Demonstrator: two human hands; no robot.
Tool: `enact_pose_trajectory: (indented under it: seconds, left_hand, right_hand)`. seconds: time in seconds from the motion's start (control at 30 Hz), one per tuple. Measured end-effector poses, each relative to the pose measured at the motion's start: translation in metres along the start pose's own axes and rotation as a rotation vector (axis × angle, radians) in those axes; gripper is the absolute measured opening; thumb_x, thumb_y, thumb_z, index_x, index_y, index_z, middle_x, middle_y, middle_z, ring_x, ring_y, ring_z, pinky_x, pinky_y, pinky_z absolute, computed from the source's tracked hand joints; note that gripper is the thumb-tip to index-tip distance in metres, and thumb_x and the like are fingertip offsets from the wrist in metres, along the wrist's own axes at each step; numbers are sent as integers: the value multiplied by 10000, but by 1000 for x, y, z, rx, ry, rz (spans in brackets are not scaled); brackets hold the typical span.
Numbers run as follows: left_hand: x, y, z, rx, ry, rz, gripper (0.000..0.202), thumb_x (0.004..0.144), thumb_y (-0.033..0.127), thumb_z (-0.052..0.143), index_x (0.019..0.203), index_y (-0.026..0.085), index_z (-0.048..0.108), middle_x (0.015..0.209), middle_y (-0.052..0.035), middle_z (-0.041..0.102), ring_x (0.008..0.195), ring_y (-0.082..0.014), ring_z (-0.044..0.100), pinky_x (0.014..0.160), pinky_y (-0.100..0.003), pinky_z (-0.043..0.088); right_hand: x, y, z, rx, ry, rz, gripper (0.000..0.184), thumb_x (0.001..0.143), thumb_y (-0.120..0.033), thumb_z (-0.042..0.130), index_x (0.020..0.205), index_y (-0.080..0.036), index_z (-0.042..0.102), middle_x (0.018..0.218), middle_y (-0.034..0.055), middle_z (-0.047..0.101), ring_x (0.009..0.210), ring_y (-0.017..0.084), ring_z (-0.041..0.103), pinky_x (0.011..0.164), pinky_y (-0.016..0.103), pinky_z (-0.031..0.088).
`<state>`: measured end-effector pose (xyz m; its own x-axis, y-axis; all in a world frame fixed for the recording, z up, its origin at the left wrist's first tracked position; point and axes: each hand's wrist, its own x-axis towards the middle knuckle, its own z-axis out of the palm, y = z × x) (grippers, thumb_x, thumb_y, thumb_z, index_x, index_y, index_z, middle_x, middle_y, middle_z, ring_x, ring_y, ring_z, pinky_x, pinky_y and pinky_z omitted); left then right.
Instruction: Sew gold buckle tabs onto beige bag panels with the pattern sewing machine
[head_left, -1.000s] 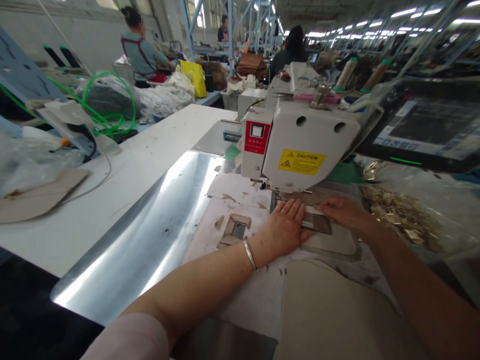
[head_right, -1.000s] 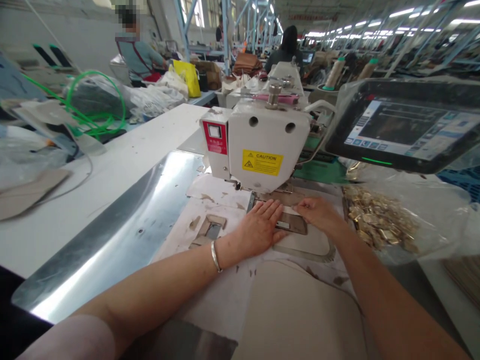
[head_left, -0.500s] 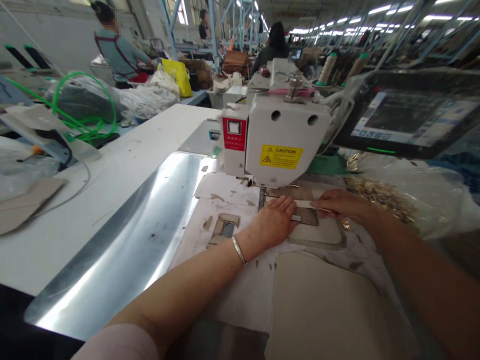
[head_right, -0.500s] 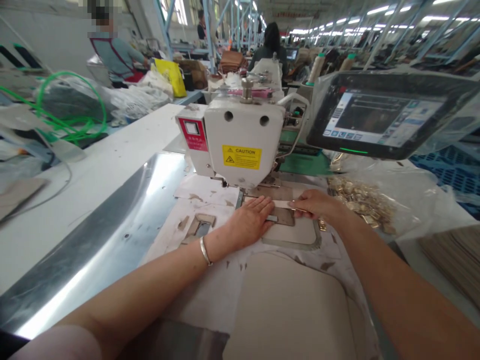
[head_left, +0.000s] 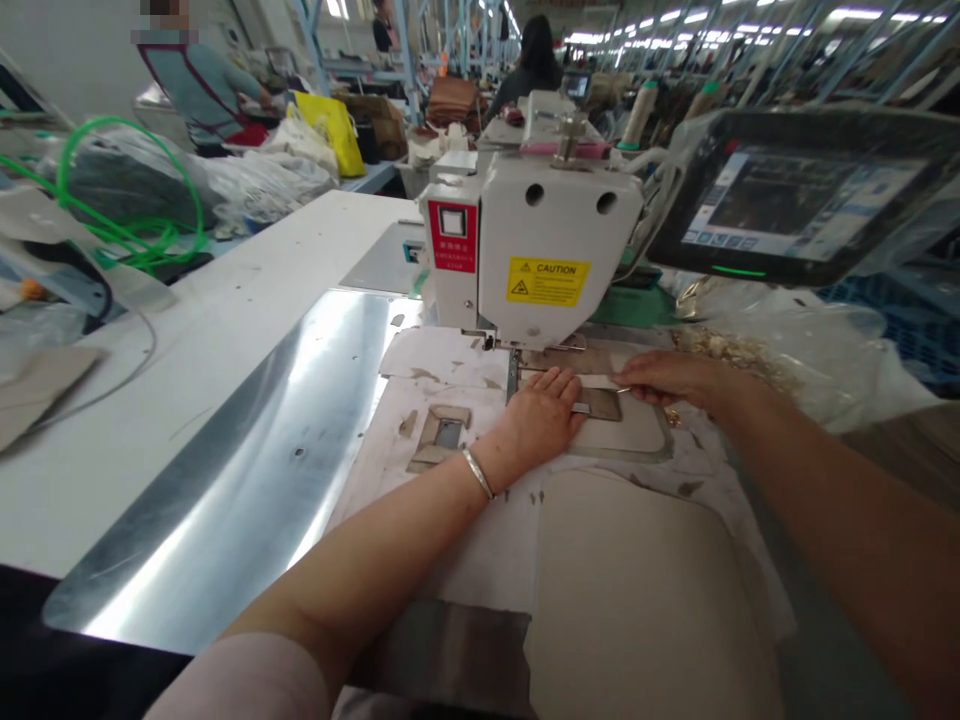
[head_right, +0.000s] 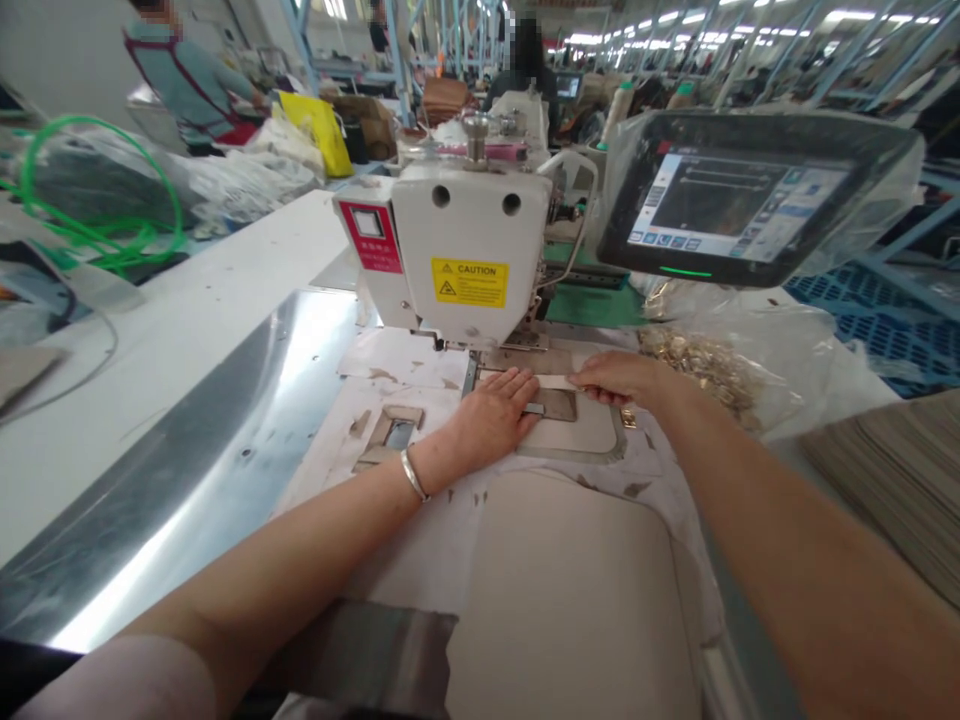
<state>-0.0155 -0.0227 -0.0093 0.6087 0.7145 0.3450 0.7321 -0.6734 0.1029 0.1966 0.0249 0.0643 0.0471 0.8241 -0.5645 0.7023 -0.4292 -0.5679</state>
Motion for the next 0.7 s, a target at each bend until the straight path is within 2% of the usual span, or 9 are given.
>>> enact_pose_trajectory:
  seconds: [0.13,0.23,0.47,0.7]
  left_hand:
    - [-1,0,1,-8,-11,6,489,1012,379,456,1390,75,516,1471,-145,526,1385,-268,470,1163,-395,339]
    - [0,0,1,-19,-14,4,508,1013,380,458,1406,63,505,1483,-147,513,1395,-274,456,1171,-397,329]
    - [0,1,0,-19,-6,-8,502,1010,380,466,1401,69,516,1487,-149,509,1400,-277,452,1165,-398,336]
    - [-1,1,1,-19,-2,4,500,1012,375,457,1398,63,515,1476,-152,519,1403,-277,445,1175,-396,319]
  right_hand:
    - [-13,-8,2,149,64,-54,248,886,-70,677,678,-120,551,572,-12,557,545,54,537,559,126,504]
    - [-16,-7,5,340,70,-65,214,877,-6,647,703,-109,575,632,22,620,637,89,623,653,165,577]
    - [-6,8,14,632,109,4,259,891,50,564,695,-119,571,636,37,640,569,92,611,585,167,585]
    - [-5,6,14,631,122,30,215,886,49,590,741,-110,575,655,23,619,561,86,596,581,176,566]
